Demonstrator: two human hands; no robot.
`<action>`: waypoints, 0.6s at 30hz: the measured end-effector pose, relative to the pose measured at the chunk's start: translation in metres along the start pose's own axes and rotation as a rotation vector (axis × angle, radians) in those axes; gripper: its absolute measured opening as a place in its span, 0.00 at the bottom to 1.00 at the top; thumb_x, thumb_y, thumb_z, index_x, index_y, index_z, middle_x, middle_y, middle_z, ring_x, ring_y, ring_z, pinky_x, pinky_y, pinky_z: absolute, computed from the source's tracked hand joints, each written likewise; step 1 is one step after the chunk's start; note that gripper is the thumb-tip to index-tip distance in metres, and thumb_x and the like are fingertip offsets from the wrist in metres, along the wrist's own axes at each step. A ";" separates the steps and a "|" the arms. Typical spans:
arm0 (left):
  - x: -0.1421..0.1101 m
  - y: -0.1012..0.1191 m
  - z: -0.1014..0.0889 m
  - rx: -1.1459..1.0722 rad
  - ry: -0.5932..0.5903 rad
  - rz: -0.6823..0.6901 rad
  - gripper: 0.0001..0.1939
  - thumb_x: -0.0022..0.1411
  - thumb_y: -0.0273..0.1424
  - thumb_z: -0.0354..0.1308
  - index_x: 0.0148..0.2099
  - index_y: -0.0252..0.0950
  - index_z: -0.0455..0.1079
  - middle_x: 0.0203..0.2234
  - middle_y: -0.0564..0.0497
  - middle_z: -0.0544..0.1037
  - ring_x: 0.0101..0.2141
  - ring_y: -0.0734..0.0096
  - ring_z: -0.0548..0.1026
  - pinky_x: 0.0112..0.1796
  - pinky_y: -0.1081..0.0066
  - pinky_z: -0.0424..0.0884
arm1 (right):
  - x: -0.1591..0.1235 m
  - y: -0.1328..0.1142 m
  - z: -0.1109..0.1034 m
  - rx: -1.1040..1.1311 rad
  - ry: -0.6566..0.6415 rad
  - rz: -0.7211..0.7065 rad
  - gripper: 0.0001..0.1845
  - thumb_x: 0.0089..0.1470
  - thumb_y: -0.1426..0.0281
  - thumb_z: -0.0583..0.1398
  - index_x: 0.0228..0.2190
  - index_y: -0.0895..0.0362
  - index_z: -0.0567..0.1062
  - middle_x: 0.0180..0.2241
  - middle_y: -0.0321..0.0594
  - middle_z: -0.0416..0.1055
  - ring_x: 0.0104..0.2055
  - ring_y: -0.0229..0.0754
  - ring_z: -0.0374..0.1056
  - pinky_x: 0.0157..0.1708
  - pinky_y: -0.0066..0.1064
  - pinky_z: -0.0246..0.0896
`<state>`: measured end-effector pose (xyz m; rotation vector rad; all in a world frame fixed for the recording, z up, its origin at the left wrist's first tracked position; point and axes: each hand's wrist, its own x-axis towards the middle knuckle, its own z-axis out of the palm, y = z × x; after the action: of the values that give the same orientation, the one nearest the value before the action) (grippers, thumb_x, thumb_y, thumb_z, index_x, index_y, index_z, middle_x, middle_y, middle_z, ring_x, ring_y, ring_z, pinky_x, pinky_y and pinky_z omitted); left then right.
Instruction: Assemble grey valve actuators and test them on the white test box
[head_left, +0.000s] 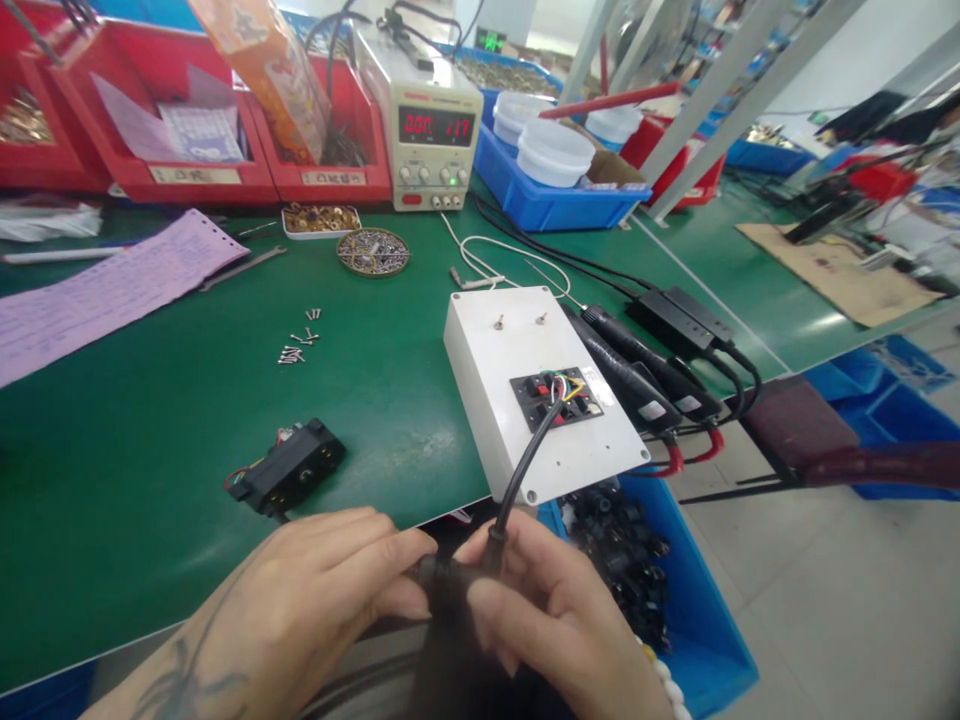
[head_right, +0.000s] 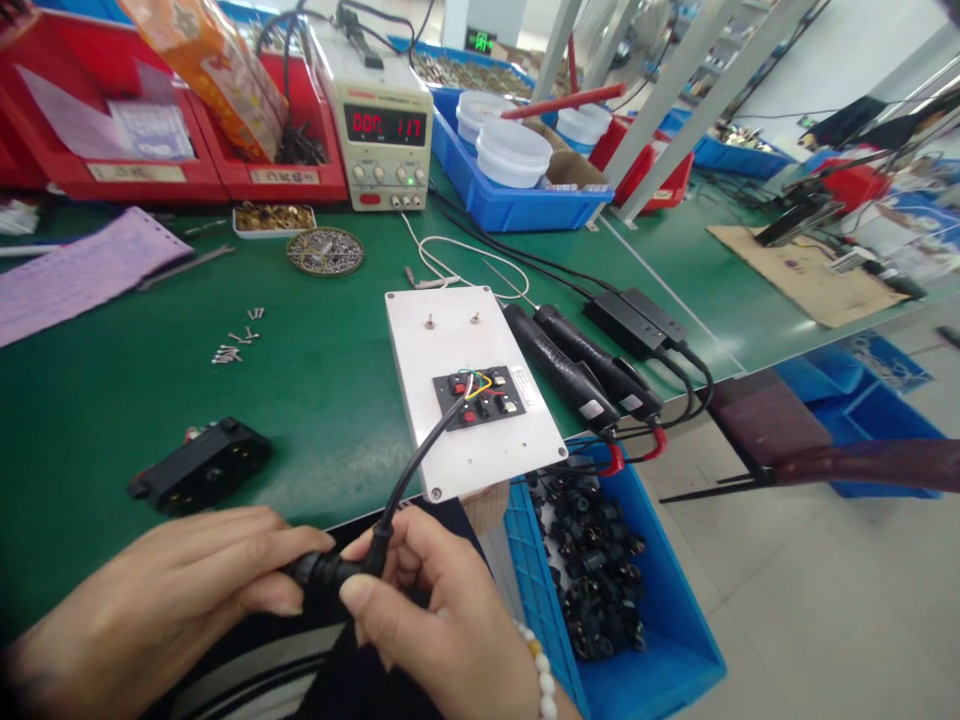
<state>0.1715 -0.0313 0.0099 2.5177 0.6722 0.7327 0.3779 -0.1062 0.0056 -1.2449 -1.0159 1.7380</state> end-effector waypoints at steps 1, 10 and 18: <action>0.001 0.000 0.000 0.031 0.018 0.016 0.21 0.78 0.37 0.41 0.40 0.35 0.71 0.19 0.56 0.75 0.18 0.77 0.74 0.20 0.77 0.67 | 0.000 0.000 0.000 0.025 -0.006 0.018 0.17 0.63 0.58 0.63 0.40 0.60 0.72 0.24 0.33 0.66 0.22 0.30 0.59 0.22 0.20 0.55; -0.005 -0.004 0.006 -0.035 -0.047 -0.037 0.18 0.77 0.40 0.42 0.45 0.38 0.70 0.22 0.58 0.78 0.21 0.77 0.78 0.23 0.79 0.70 | 0.004 -0.001 0.001 0.087 -0.013 -0.001 0.15 0.64 0.60 0.63 0.40 0.60 0.71 0.26 0.33 0.67 0.24 0.30 0.60 0.24 0.19 0.57; -0.003 0.002 0.013 0.040 0.071 -0.082 0.16 0.76 0.43 0.44 0.42 0.42 0.69 0.22 0.60 0.80 0.20 0.77 0.79 0.23 0.81 0.71 | 0.004 0.003 0.004 0.278 -0.048 0.008 0.15 0.64 0.61 0.64 0.41 0.60 0.70 0.26 0.33 0.67 0.22 0.27 0.60 0.23 0.17 0.56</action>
<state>0.1771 -0.0384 -0.0002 2.4932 0.8174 0.7901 0.3730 -0.1048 0.0022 -1.0359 -0.7645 1.8500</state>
